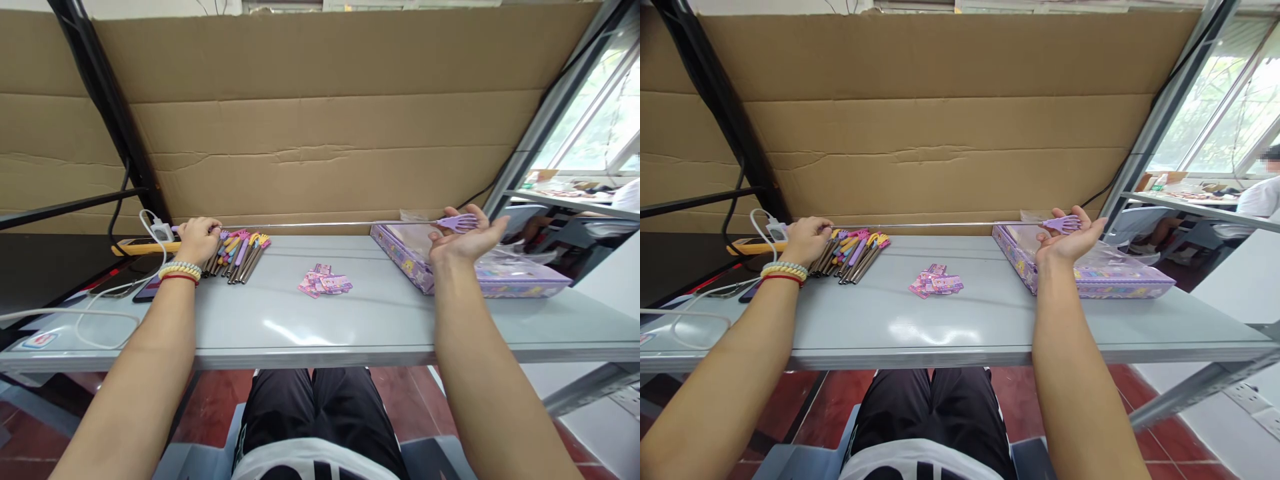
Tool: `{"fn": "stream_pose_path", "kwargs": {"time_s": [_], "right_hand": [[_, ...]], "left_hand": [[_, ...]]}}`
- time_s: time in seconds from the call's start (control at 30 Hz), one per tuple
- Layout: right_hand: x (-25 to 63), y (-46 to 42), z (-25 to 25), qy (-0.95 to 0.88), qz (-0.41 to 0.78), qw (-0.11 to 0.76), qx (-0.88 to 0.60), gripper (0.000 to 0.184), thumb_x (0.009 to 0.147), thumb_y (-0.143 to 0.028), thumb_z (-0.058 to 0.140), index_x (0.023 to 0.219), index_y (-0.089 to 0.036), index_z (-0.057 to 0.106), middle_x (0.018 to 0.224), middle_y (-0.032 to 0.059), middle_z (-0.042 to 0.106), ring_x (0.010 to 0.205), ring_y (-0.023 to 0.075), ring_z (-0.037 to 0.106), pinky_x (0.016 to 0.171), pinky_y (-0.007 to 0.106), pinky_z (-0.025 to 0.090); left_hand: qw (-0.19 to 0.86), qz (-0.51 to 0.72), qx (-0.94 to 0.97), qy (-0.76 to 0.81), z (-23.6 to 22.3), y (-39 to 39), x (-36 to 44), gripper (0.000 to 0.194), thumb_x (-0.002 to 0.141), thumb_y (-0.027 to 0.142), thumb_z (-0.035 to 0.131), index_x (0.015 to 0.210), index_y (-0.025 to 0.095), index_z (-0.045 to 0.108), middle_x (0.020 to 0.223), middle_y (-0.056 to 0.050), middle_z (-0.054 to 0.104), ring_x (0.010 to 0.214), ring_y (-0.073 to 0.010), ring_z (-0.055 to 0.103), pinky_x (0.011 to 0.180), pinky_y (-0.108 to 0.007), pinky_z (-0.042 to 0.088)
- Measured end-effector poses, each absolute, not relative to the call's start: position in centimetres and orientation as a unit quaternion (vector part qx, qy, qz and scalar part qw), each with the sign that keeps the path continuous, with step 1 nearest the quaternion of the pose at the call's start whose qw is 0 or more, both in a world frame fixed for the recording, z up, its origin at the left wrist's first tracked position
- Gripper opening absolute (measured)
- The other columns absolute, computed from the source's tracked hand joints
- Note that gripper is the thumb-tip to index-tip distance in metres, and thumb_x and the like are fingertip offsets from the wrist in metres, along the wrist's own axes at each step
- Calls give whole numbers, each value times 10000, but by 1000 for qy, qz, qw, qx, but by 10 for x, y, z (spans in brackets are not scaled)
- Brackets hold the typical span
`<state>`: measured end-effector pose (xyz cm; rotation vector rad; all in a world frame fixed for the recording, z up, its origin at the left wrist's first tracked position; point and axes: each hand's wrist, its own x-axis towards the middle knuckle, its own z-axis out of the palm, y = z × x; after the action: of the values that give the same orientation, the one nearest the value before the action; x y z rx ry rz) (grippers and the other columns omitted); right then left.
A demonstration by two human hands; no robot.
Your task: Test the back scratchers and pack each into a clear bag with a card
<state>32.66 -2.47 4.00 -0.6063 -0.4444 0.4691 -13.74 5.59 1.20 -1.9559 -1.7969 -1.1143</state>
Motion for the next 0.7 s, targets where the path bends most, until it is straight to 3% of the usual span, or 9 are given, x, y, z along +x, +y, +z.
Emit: {"fn": "stream_pose_path", "kwargs": {"time_s": [0.13,0.37,0.47,0.6,0.7], "right_hand": [[326,-25,40,-197,215,909,-297,477,936,-526,110,887,-209,463,811,51,584,499,108,532,388,210,244],[318,-23,42,-191,213,908,-306,396,949,-445,180,820,-197,460,721,20,580,425,97,501,359,213,233],[295,-16,36,-268,229,873,-337,334,922,-441,280,831,-187,477,676,16,603,383,92,492,339,209,244],[250,-10,18,-423,229,786,-389,339,780,-525,540,835,-195,485,554,-49,561,326,75,443,317,190,238],[224,-11,2,-516,238,718,-402,335,770,-490,573,919,-202,486,540,-72,547,328,71,419,343,202,287]], "left_hand": [[136,-370,-692,-604,13,56,-138,229,741,231,472,829,207,682,973,-97,713,1011,-290,581,930,-454,371],[95,-357,-725,-581,23,43,-127,304,758,264,476,913,170,720,991,-91,719,947,-251,632,858,-342,455],[88,-338,-787,-508,22,32,-92,310,808,288,454,925,182,720,968,-71,722,898,-213,641,805,-297,465],[137,-301,-826,-456,16,12,-34,301,862,256,414,958,204,694,923,-59,715,874,-200,642,720,-290,443],[185,-294,-817,-461,11,1,-10,277,879,231,406,928,191,675,890,-73,702,840,-203,645,637,-296,404]]}}
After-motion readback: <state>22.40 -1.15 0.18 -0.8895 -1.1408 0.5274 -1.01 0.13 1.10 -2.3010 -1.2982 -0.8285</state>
